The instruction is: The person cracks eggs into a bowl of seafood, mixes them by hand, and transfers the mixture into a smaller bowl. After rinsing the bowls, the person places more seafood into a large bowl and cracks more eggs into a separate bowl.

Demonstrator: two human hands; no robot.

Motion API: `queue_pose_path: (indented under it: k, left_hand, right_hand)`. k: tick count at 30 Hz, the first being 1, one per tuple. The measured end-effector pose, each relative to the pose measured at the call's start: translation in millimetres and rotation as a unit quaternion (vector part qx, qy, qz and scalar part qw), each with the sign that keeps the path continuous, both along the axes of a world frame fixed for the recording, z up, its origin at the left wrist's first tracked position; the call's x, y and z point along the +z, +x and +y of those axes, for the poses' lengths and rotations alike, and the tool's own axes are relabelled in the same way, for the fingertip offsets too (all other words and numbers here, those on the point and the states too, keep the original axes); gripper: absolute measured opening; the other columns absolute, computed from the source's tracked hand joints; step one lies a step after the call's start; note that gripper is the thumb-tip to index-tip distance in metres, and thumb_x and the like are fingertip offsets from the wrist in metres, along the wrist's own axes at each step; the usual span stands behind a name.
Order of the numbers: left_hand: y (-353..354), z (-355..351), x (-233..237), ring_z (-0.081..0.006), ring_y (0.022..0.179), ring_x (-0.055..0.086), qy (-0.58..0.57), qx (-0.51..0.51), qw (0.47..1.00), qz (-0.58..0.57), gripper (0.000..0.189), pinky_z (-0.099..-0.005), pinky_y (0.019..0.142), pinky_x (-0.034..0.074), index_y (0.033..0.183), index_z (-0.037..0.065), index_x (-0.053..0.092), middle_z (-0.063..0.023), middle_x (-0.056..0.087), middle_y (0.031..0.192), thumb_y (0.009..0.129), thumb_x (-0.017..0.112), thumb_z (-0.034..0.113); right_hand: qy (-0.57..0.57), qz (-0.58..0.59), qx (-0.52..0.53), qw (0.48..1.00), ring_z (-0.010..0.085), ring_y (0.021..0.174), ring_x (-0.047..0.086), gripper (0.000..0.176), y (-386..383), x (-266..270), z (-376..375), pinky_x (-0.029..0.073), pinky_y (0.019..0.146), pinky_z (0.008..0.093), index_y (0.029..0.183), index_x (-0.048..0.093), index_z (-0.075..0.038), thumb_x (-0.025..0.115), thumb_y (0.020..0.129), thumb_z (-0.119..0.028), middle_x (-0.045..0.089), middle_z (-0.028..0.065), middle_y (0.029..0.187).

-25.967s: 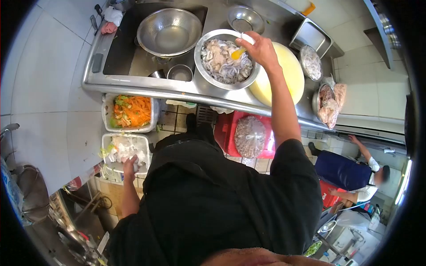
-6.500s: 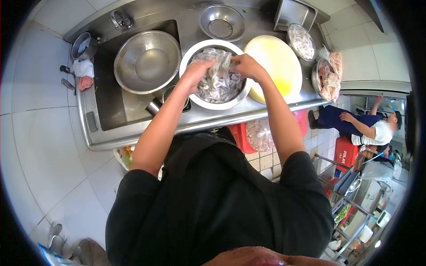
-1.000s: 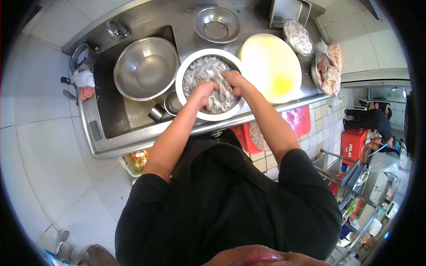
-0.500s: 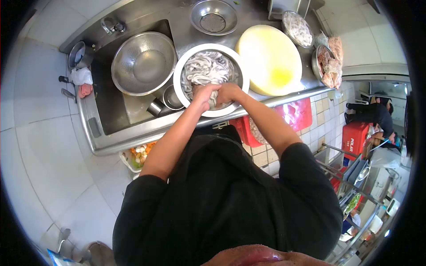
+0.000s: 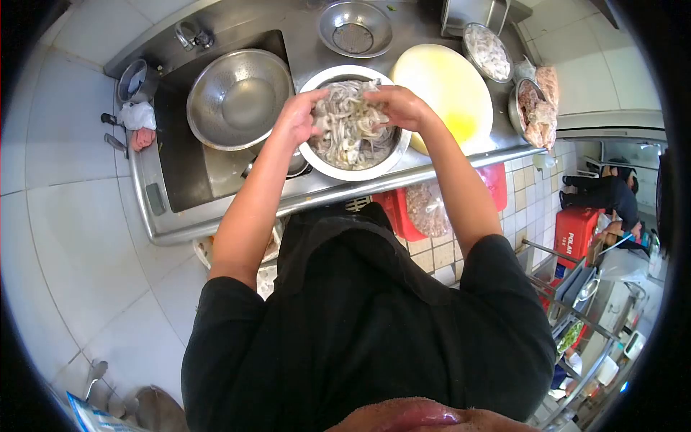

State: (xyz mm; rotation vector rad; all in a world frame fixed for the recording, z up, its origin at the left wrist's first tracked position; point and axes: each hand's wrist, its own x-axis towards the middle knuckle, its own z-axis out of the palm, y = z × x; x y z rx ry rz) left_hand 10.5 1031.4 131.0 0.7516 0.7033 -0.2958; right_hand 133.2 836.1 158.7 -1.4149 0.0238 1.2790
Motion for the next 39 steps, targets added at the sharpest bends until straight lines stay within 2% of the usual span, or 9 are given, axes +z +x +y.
queue_pose_path:
  k: [7,12,16,22,27,29,33,36,39]
  left_hand:
    - [-4.2,-84.8,-99.3,-0.0299,0.099,0.061,0.209,0.047,0.974,0.078,0.064,-0.0436,0.08,0.054,0.126,-0.002,0.048,-0.0201,0.058,0.115,0.07,0.075,0.014]
    - [1.4,-68.3,-72.9,-0.024,0.08,0.063,0.173,0.06,0.983,0.033,0.033,-0.037,0.066,0.051,0.093,-0.008,0.066,-0.018,0.065,0.09,0.067,0.074,0.01]
    - [7.8,-42.8,-39.5,-0.0255,0.077,0.066,0.184,0.0,0.979,0.093,0.03,-0.0385,0.064,0.054,0.102,-0.007,0.063,-0.0154,0.067,0.093,0.08,0.064,0.013]
    - [11.3,-10.2,-7.7,-0.0219,0.08,0.065,0.303,-0.071,0.95,0.013,0.032,-0.0349,0.065,0.05,0.104,-0.002,0.065,-0.0127,0.067,0.093,0.085,0.062,0.024]
    - [19.9,-2.5,-93.6,-0.0216,0.093,0.062,0.499,-0.206,0.84,-0.059,0.043,-0.0339,0.079,0.048,0.11,-0.001,0.064,-0.0136,0.067,0.105,0.087,0.064,0.036]
    - [21.2,-27.6,-48.6,-0.0241,0.104,0.06,0.425,-0.264,0.865,0.037,0.056,-0.0356,0.086,0.047,0.12,0.0,0.06,-0.0157,0.065,0.112,0.082,0.071,0.039]
    - [43.1,-35.3,-91.2,-0.0244,0.101,0.063,0.224,-0.229,0.947,0.034,0.06,-0.0378,0.082,0.051,0.117,-0.003,0.061,-0.0164,0.064,0.113,0.075,0.078,0.037]
    - [44.1,-32.0,-74.4,-0.0229,0.094,0.065,0.121,-0.239,0.963,0.028,0.06,-0.0375,0.077,0.054,0.116,-0.003,0.062,-0.0164,0.065,0.11,0.074,0.079,0.036]
    - [43.3,-29.3,-67.5,-0.0206,0.084,0.067,0.153,-0.229,0.961,-0.005,0.047,-0.0348,0.073,0.054,0.11,-0.003,0.065,-0.0146,0.068,0.102,0.073,0.079,0.023]
  right_hand:
    - [-0.244,-0.493,0.341,0.762,0.0397,0.126,0.046,0.1,-78.2,-100.1,-6.9,0.039,0.104,0.0366,0.128,0.045,0.012,0.085,0.053,-0.041,0.046,0.0354,0.13]
    - [-0.191,-0.332,0.075,0.921,0.0389,0.11,0.058,0.073,-81.5,-124.2,14.4,0.046,0.096,0.0374,0.118,0.056,0.008,0.08,0.058,-0.027,0.06,0.0317,0.114]
    - [-0.141,-0.374,0.022,0.916,0.026,0.073,0.067,0.041,-57.9,-68.2,18.4,0.052,0.07,0.0359,0.101,0.065,0.006,0.069,0.064,-0.01,0.069,0.0182,0.079]
    - [-0.249,-0.361,0.125,0.89,0.0346,0.082,0.068,0.05,-14.9,26.4,20.7,0.053,0.075,0.0402,0.098,0.064,0.011,0.074,0.069,-0.029,0.068,0.0261,0.087]
    - [-0.274,-0.354,0.311,0.838,0.0285,0.067,0.065,0.063,-18.1,-32.4,-8.9,0.052,0.064,0.0365,0.099,0.063,0.012,0.079,0.068,-0.04,0.067,0.023,0.083]
    - [-0.334,-0.497,0.26,0.758,0.0295,0.088,0.065,0.071,-55.3,-95.6,-12.7,0.053,0.074,0.0356,0.117,0.053,0.012,0.078,0.07,-0.035,0.063,0.0268,0.104]
    - [-0.198,-0.426,0.05,0.881,0.0289,0.099,0.062,0.067,-63.9,-134.1,11.3,0.052,0.081,0.0368,0.125,0.045,0.012,0.073,0.073,-0.021,0.058,0.025,0.115]
    - [-0.075,-0.051,-0.137,0.986,0.0225,0.092,0.061,0.048,-51.7,-137.4,14.9,0.051,0.076,0.0342,0.118,0.054,0.009,0.061,0.072,0.0,0.062,0.0177,0.107]
    - [-0.027,-0.165,-0.166,0.972,0.0211,0.088,0.062,0.043,-55.9,-136.5,8.5,0.051,0.074,0.0341,0.112,0.058,0.01,0.063,0.07,0.001,0.064,0.0168,0.103]
